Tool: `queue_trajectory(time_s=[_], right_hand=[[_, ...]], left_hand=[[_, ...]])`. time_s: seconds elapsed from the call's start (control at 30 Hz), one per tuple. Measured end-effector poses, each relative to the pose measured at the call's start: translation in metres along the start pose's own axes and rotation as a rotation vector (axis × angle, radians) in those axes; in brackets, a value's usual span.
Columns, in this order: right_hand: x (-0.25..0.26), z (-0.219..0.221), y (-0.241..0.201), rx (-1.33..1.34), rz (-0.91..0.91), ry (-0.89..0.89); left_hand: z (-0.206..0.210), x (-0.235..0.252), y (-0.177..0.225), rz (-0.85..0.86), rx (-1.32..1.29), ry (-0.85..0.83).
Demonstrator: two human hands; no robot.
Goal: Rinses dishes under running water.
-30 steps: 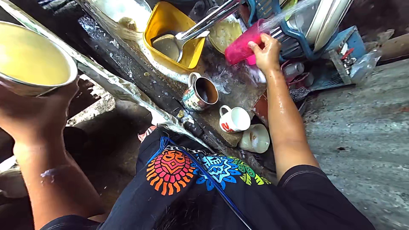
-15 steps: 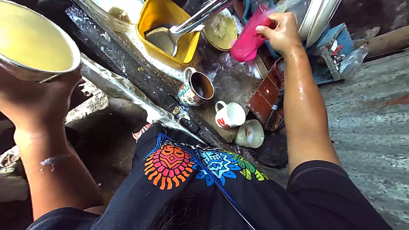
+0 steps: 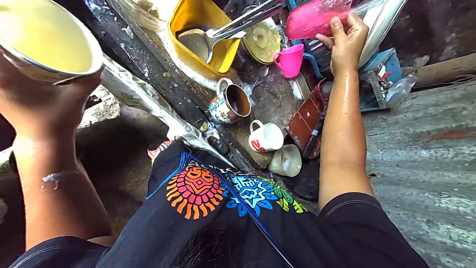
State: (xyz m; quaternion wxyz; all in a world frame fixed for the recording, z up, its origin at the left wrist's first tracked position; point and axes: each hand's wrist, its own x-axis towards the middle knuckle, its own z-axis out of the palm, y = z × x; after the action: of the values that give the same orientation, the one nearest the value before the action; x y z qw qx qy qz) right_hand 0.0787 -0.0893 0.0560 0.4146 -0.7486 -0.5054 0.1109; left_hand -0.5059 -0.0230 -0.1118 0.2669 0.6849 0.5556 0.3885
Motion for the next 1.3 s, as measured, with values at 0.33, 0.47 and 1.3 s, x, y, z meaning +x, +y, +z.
queue_trajectory(time_s=[0.33,0.47,1.3], right_hand=[[0.0,0.043,0.018,-0.607,0.07,-0.435],[0.005,0.041,0.022,-0.594,0.247,-0.631],[0.006,0.032,0.009,-0.811,0.008,-0.381]], left_hand=[[0.001,0.003,0.033,0.232,0.005,0.076],[-0.003,-0.002,0.024,0.14,0.025,0.058],[0.001,0.016,0.038,0.222,0.18,0.092]])
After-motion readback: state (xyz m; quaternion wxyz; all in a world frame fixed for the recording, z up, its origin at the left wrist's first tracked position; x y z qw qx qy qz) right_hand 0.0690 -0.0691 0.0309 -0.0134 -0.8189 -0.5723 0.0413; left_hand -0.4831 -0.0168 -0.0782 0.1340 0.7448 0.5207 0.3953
